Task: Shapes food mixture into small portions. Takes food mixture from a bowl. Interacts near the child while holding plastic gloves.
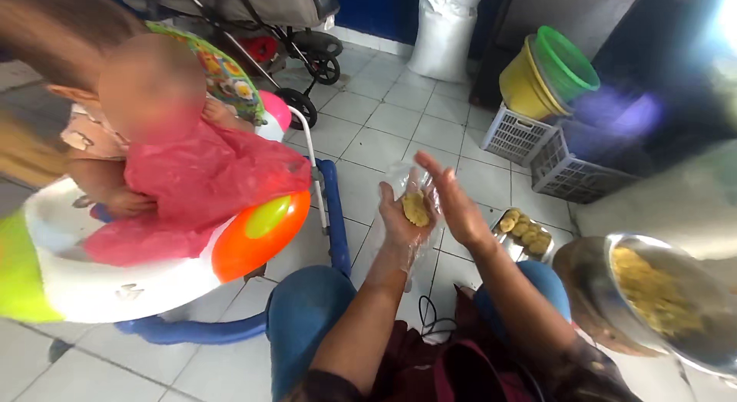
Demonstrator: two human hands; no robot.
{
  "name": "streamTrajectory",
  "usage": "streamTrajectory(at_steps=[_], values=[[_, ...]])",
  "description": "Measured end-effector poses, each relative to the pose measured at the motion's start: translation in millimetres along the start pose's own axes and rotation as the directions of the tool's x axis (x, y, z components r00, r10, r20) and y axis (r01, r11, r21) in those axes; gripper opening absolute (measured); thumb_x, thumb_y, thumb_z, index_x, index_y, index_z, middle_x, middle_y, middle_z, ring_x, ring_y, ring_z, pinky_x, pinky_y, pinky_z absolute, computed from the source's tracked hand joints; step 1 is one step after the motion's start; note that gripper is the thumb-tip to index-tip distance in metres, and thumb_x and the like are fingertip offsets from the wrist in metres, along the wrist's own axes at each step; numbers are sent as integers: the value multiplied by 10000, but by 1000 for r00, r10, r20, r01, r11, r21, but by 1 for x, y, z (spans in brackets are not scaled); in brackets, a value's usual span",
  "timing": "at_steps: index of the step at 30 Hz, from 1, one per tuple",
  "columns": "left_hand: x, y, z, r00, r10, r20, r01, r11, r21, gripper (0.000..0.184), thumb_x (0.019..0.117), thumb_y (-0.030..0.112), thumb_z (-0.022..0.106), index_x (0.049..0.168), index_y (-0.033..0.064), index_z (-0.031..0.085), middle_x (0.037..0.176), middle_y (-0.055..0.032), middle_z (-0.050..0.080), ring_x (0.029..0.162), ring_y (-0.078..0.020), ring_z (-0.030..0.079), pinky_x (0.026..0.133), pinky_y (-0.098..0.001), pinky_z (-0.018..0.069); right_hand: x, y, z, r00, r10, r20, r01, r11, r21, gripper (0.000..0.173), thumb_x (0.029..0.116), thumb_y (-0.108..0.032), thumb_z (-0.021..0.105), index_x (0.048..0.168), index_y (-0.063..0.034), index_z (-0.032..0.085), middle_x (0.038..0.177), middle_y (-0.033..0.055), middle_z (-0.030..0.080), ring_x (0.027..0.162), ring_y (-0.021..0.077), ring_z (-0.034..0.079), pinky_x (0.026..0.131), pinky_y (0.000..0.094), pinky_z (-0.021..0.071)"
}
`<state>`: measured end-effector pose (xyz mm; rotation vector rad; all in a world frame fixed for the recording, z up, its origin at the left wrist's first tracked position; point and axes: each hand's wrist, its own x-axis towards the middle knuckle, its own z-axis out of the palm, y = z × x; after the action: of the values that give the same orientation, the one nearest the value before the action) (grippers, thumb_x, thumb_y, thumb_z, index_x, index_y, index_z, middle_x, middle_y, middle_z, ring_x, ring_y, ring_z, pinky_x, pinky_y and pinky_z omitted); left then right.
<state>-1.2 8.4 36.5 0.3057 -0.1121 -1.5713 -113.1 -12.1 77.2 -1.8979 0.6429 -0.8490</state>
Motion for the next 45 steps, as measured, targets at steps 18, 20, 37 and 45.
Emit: streamTrajectory(at_steps=[18,20,37,45], values=[[-16,2,4,896,407,178,-410,604,684,781,981,739,136,1635,331,18,1707,87,23,1554,-107,75,1259,-432,144,-9,11,17,900,415,-134,-292,801,522,353,1092,-73,360,1386,22,528,1222,147,647,1039,165,674,956,335,558],[-21,7,0,877,398,270,-450,482,751,726,1029,661,152,1637,302,-15,1705,104,-50,1555,-85,6,1267,-415,91,-9,7,11,898,425,-111,-325,813,483,348,1092,-73,360,1378,17,536,1206,140,650,1013,158,677,933,325,563],[0,5,-1,995,89,-40,-84,990,111,885,933,735,-91,1528,295,394,1379,-43,598,1158,-184,625,901,-362,545,-11,9,27,956,87,-280,-108,992,-59,384,1072,-125,451,1408,16,571,1425,156,595,1286,175,590,1089,366,467],[-4,1,0,992,127,26,-129,964,232,906,916,744,-125,1592,292,277,1524,-24,485,1304,-170,533,1029,-358,463,-6,27,41,949,-81,-306,48,992,-113,353,1050,-176,502,1283,33,665,1353,173,640,1285,200,595,1086,383,479]])
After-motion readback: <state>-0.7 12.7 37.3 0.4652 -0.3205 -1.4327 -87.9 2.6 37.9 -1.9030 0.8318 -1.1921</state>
